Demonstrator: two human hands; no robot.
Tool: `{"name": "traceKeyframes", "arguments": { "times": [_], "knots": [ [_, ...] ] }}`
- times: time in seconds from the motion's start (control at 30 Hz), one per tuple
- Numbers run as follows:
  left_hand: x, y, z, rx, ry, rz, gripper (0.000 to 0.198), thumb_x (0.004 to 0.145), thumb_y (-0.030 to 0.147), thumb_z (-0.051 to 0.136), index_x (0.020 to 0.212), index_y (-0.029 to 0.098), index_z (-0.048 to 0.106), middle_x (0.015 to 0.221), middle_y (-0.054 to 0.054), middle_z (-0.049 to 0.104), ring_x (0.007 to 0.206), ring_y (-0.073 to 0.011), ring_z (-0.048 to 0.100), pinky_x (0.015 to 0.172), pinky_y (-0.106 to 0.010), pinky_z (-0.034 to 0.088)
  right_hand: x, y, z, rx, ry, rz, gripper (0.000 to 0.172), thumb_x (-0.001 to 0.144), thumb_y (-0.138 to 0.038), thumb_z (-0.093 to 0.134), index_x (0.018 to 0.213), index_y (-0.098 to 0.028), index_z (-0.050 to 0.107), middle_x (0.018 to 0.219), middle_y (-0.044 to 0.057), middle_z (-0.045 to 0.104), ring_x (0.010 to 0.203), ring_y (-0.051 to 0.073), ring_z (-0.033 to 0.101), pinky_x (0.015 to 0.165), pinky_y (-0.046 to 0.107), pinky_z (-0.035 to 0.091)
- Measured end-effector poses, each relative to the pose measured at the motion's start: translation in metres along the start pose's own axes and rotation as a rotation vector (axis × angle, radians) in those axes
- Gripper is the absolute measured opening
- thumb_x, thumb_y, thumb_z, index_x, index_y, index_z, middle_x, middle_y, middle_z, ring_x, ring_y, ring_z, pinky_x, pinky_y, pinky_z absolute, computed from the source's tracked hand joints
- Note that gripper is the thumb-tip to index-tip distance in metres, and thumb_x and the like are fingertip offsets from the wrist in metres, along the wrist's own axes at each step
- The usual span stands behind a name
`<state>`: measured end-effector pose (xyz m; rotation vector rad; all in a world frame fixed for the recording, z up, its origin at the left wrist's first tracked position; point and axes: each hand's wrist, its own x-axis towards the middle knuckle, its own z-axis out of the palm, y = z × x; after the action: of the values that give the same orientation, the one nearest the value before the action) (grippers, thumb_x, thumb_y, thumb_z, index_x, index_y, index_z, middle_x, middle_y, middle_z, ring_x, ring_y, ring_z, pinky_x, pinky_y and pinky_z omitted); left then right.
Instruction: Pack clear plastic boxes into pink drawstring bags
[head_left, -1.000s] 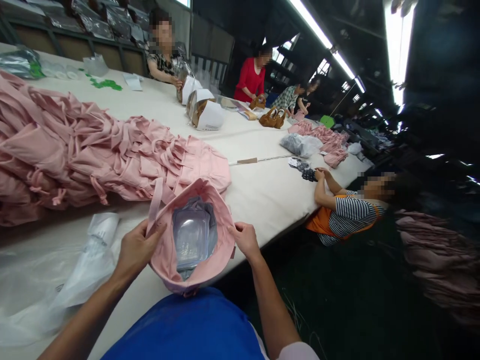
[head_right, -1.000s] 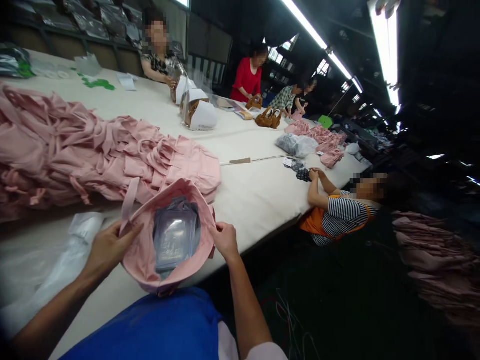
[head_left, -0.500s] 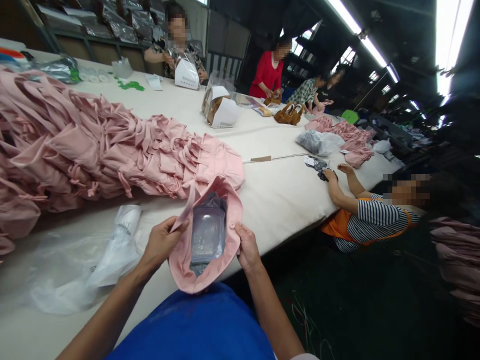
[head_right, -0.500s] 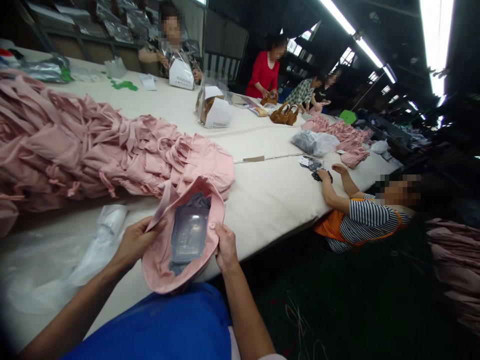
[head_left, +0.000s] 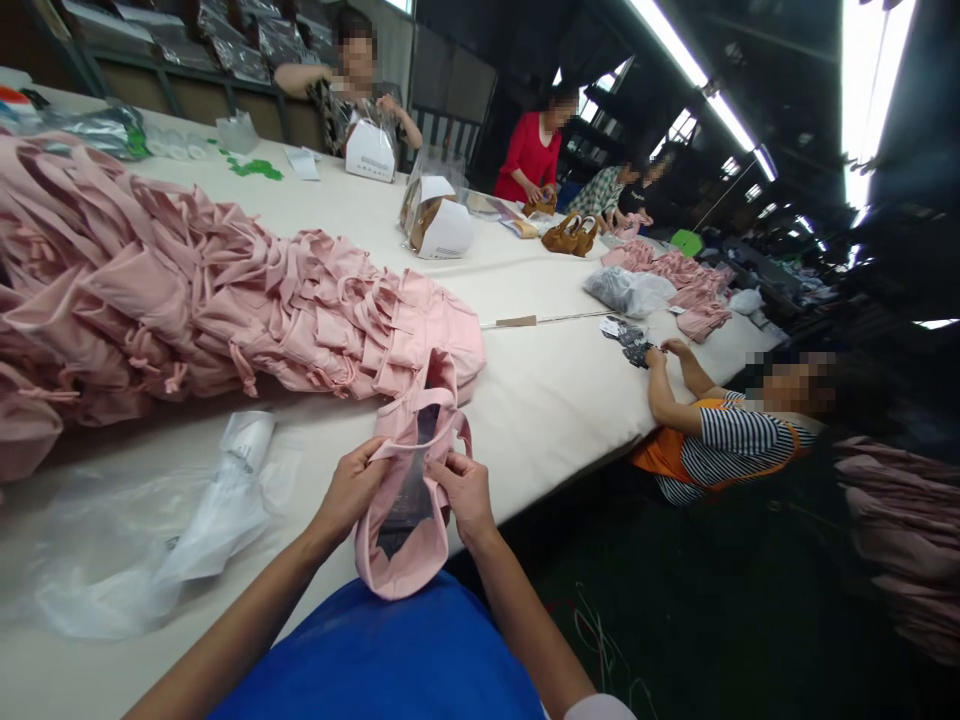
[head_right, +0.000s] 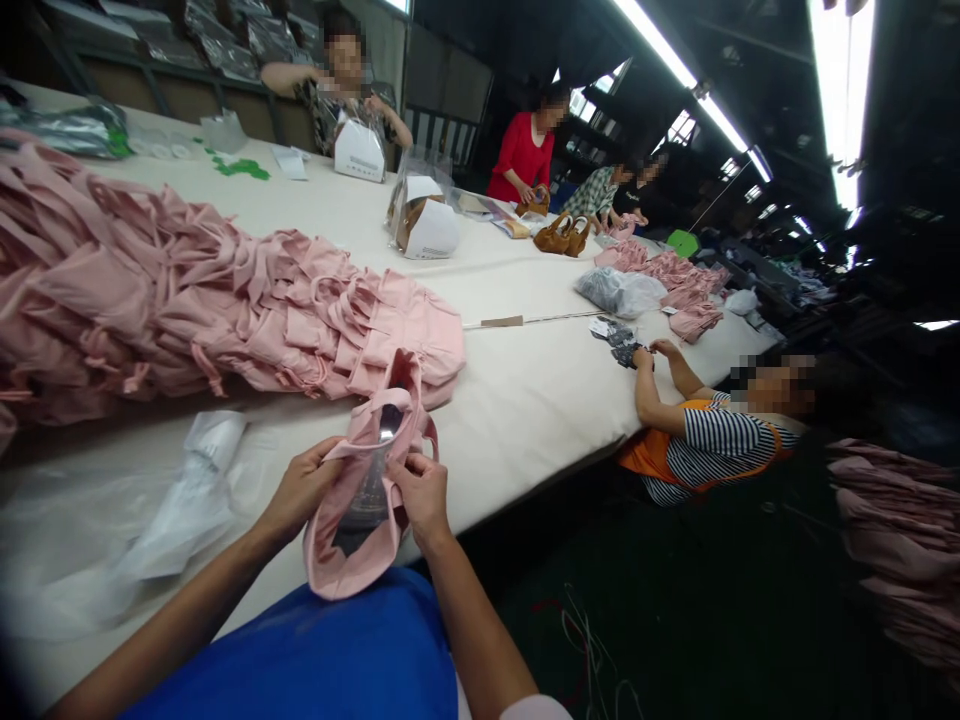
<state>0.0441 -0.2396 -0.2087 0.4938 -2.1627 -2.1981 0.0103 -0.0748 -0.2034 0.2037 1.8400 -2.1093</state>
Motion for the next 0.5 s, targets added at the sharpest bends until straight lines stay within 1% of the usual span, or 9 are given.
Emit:
{"name": "traceKeyframes", "arguments": {
  "times": [0.1, 0.2, 0.27, 0.33, 0.43, 0.5],
  "knots": [
    [-0.003, 0.002, 0.005, 0.144, 0.008, 0.116, 0.033, 0.085, 0.045, 0.058, 0.079, 0.015, 0.070, 0.077, 0.000, 0.062, 0.078, -0.0166, 0.053, 0.070, -0.023, 0.038, 0.001, 0.003, 0.002, -0.026, 0.012, -0.030, 0.026, 0.068, -0.036, 0.075, 0.071, -0.010, 0.073, 0.061, -0.001, 0.060, 0.058, 0.009, 0.046, 0.059, 0.023, 0.037],
    [-0.003, 0.004, 0.012, 0.177, 0.008, 0.158, 0.032, 0.085, 0.042, 0.058, 0.074, 0.016, 0.071, 0.072, 0.001, 0.060, 0.073, -0.0154, 0.052, 0.067, -0.024, 0.037, 0.001, 0.005, 0.004, -0.032, 0.027, -0.038, 0.026, 0.069, -0.036, 0.073, 0.069, -0.010, 0.072, 0.060, -0.001, 0.058, 0.058, 0.009, 0.045, 0.060, 0.023, 0.036],
    [-0.003, 0.006, 0.016, 0.169, 0.025, 0.138, 0.030, 0.084, 0.041, 0.060, 0.073, 0.015, 0.071, 0.071, 0.001, 0.060, 0.071, -0.0148, 0.052, 0.066, -0.024, 0.037, 0.000, 0.004, 0.004, -0.040, 0.031, -0.040, 0.027, 0.069, -0.036, 0.072, 0.069, -0.009, 0.071, 0.058, -0.002, 0.056, 0.057, 0.009, 0.043, 0.058, 0.023, 0.034],
    [-0.003, 0.006, 0.018, 0.135, 0.041, 0.089, 0.029, 0.081, 0.041, 0.063, 0.073, 0.014, 0.071, 0.069, 0.000, 0.061, 0.069, -0.0147, 0.052, 0.064, -0.024, 0.036, -0.001, 0.003, 0.004, -0.041, 0.028, -0.048, 0.027, 0.069, -0.036, 0.072, 0.069, -0.009, 0.071, 0.057, -0.002, 0.054, 0.056, 0.008, 0.041, 0.057, 0.023, 0.033],
    [-0.003, 0.004, 0.020, 0.067, 0.059, -0.006, 0.036, 0.079, 0.047, 0.064, 0.073, 0.012, 0.070, 0.064, 0.000, 0.059, 0.062, -0.0145, 0.050, 0.058, -0.024, 0.036, -0.002, 0.004, 0.003, -0.013, 0.028, -0.052, 0.028, 0.069, -0.037, 0.073, 0.067, -0.009, 0.070, 0.055, -0.003, 0.053, 0.054, 0.008, 0.040, 0.054, 0.022, 0.031],
    [-0.003, 0.000, 0.021, 0.017, 0.077, -0.062, 0.041, 0.078, 0.052, 0.064, 0.073, 0.011, 0.069, 0.061, -0.001, 0.059, 0.059, -0.0159, 0.052, 0.055, -0.025, 0.038, -0.002, 0.005, 0.001, 0.048, 0.021, -0.029, 0.029, 0.068, -0.037, 0.075, 0.068, -0.009, 0.070, 0.056, -0.002, 0.056, 0.054, 0.008, 0.042, 0.054, 0.022, 0.033]
  ]
}}
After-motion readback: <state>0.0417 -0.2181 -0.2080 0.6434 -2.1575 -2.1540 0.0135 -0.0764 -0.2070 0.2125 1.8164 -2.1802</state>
